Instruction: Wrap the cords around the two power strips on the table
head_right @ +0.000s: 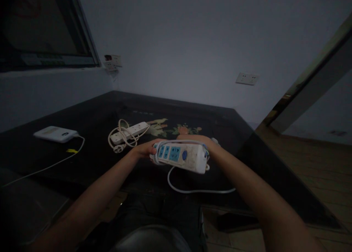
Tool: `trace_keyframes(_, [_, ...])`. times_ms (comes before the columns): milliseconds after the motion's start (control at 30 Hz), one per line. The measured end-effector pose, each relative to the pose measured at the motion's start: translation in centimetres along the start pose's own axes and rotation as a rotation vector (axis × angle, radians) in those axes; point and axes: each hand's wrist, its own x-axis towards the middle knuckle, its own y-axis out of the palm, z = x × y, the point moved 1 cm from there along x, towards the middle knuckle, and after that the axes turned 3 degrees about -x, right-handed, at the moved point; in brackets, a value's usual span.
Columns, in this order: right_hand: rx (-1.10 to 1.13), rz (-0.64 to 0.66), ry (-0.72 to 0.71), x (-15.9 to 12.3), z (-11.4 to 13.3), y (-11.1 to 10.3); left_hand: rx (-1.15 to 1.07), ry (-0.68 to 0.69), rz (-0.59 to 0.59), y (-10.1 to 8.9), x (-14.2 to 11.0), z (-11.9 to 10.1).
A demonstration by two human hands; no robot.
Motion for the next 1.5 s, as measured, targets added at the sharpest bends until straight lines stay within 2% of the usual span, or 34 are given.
trace_keyframes(100, [-0.145,0.330,-0.098,0.8,1.0,-1.8,0.182,0.007,0.068,0.4,0.0,-0.4])
trace_keyframes(167, [-0.304,0.405,-0.132,1.3,1.5,-3.0,0.274,0.021,0.068,0.6,0.3,-0.5])
trace_keyframes(267, [-0.489,0.344,-0.098,1.6,2.0,-4.0,0.339,0.045,0.018,0.6,0.7,-0.4])
trace_keyframes(467, [-0.637,0.186,-0.015,1.5,3.2,-3.4,0.447,0.035,-0.047,0.0,1.1,0.3])
trace_keyframes(567, [-0.689,0.123,0.033,1.2,4.6,-3.2,0.537,0.042,-0.135,-0.2,1.2,0.5])
trace_keyframes(800, [-0.771,-0.043,0.107,-0.3,8.6,-3.6,0.718,0.165,-0.296,0.0,1.7,0.2])
trace_keyframes(1000, [-0.699,-0.048,0.127,-1.1,9.0,-3.9,0.796,0.281,-0.561,-1.2,2.0,0.3])
trace_keyframes(1133, [-0.619,0.015,0.071,-1.7,8.0,-3.4,0.797,0.340,-0.663,-2.0,2.2,0.4])
trace_keyframes(1233, [-0.532,0.013,0.031,-2.3,7.0,-2.5,0.737,0.375,-0.746,-2.3,2.3,0.3])
trace_keyframes(1300, [-0.444,-0.017,0.068,-2.7,6.2,-1.8,0.660,0.361,-0.769,-2.4,2.4,0.3])
trace_keyframes(1400, [-0.258,-0.059,0.115,-3.1,5.1,-0.4,0.537,0.347,-0.744,-2.2,2.5,0.4])
trace_keyframes(1500, [-0.071,-0.118,0.108,-3.2,4.2,1.2,0.447,0.353,-0.736,-1.8,2.6,0.5])
